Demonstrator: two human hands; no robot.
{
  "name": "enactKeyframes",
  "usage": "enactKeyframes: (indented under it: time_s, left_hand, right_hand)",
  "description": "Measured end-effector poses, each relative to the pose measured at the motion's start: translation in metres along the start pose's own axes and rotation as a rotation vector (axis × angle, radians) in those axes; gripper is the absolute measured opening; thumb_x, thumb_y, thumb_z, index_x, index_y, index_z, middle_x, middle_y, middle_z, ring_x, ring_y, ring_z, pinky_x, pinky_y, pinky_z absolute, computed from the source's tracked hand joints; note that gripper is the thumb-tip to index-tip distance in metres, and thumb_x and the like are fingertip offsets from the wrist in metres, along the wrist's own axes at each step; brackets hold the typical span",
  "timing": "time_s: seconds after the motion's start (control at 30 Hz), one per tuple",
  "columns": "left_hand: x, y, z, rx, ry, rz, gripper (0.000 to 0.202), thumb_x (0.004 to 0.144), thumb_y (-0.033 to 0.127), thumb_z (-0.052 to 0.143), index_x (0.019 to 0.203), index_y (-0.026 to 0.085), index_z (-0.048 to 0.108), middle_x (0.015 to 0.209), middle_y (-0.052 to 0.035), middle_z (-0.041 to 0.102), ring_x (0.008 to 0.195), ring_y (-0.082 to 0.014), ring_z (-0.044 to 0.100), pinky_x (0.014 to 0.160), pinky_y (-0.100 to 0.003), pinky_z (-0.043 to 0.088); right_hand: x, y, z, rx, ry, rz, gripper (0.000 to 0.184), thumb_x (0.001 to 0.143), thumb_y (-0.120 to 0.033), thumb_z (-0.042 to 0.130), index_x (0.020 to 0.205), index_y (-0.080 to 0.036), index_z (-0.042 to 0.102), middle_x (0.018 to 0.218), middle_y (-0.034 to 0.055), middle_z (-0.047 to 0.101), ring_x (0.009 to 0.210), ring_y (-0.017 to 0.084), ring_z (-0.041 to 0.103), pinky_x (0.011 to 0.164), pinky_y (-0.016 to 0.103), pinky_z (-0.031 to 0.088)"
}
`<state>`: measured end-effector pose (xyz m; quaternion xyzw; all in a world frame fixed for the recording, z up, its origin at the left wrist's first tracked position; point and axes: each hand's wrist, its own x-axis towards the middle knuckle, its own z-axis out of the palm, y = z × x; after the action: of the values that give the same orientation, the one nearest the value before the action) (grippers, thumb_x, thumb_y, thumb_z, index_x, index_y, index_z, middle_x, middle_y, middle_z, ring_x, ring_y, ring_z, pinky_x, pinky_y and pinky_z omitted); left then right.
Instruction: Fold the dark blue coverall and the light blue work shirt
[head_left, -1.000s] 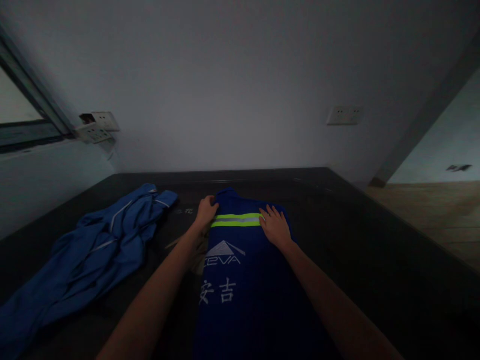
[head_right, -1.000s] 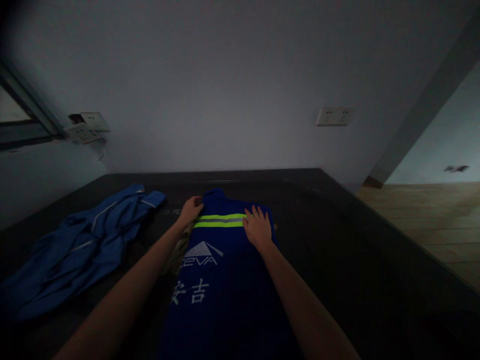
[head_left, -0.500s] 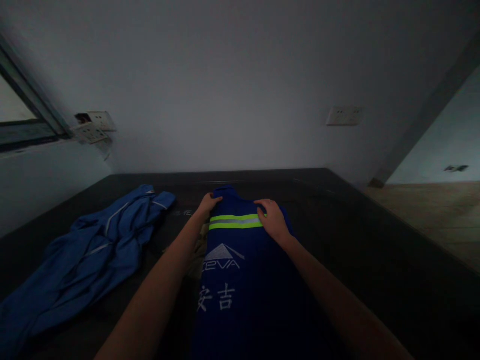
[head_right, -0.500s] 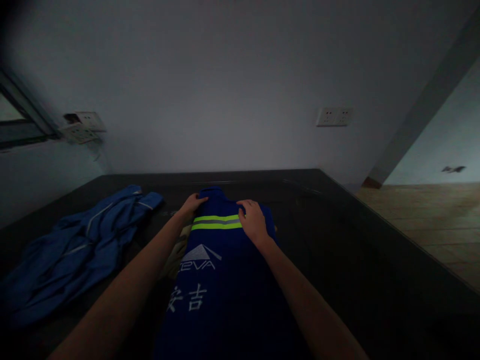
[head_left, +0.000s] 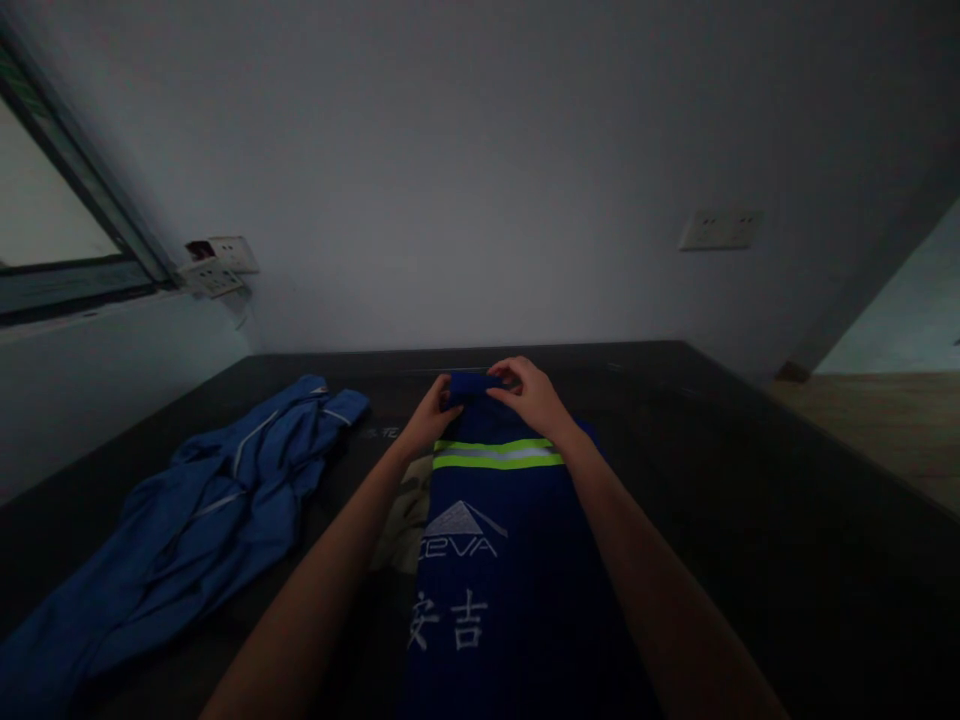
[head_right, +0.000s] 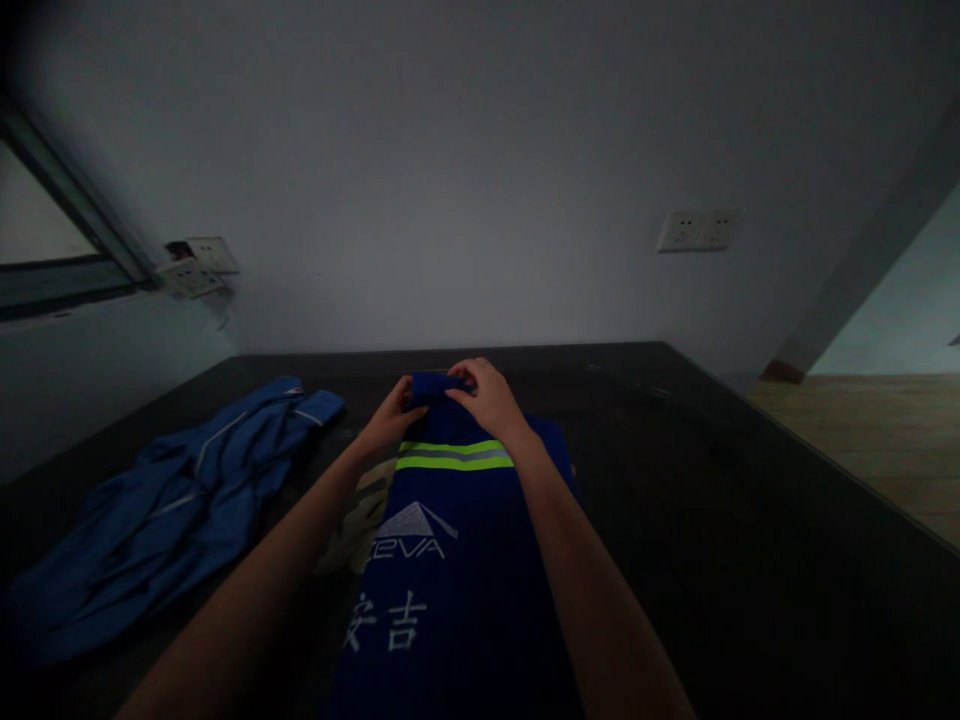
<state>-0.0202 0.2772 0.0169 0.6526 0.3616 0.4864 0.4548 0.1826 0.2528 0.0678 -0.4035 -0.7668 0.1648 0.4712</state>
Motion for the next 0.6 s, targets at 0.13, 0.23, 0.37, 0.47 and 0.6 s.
enactKeyframes:
  time_s: [0.13,0.23,0.37,0.47,0.6]
  left_hand:
    - [-0.002,0.009,-0.001,0.066,-0.118,-0.009,0.035,0.072,0.012,0.062,0.104,0.017,0.049,0.098,-0.0036,0.064,0.095,-0.0184,0.061,0.085,-0.029,0.050]
    - [-0.001,0.009,0.000,0.143,-0.137,-0.051,0.037,0.072,0.007,0.059,0.106,0.017,0.048,0.100,-0.0043,0.064,0.098,-0.0188,0.061,0.085,-0.028,0.049]
    - [0.000,0.008,-0.001,0.129,-0.177,-0.030,0.042,0.071,0.007,0.058,0.110,0.016,0.047,0.101,-0.0055,0.064,0.101,-0.0207,0.060,0.087,-0.031,0.049]
    - [-0.001,0.010,0.000,0.133,-0.199,-0.009,0.040,0.071,0.008,0.060,0.108,0.015,0.048,0.100,-0.0054,0.064,0.099,-0.0204,0.060,0.087,-0.031,0.049]
    - [-0.001,0.016,0.002,0.179,-0.208,0.000,0.036,0.072,0.010,0.062,0.106,0.015,0.052,0.097,-0.0047,0.065,0.095,-0.0189,0.061,0.084,-0.030,0.048]
  right_hand:
    - [-0.002,-0.008,-0.012,-0.258,-0.151,-0.043,0.012,0.076,-0.020,0.069,0.086,-0.018,0.064,0.086,0.0025,0.057,0.086,0.017,0.053,0.075,0.028,0.041]
    - [-0.002,-0.013,-0.015,-0.360,-0.212,-0.008,0.021,0.077,-0.021,0.069,0.096,-0.020,0.063,0.085,0.0015,0.060,0.084,0.017,0.054,0.072,0.027,0.040]
    - [-0.003,-0.017,-0.014,-0.420,-0.290,0.055,0.026,0.079,-0.024,0.068,0.105,-0.022,0.065,0.098,0.0038,0.068,0.089,0.019,0.060,0.073,0.028,0.042]
    - [-0.003,-0.018,-0.013,-0.469,-0.358,0.091,0.023,0.082,-0.026,0.065,0.104,-0.025,0.070,0.098,0.0037,0.071,0.091,0.021,0.063,0.073,0.030,0.044]
    - [-0.003,-0.021,-0.012,-0.536,-0.383,0.129,0.018,0.082,-0.024,0.064,0.097,-0.026,0.073,0.088,0.0036,0.073,0.085,0.021,0.065,0.067,0.029,0.044]
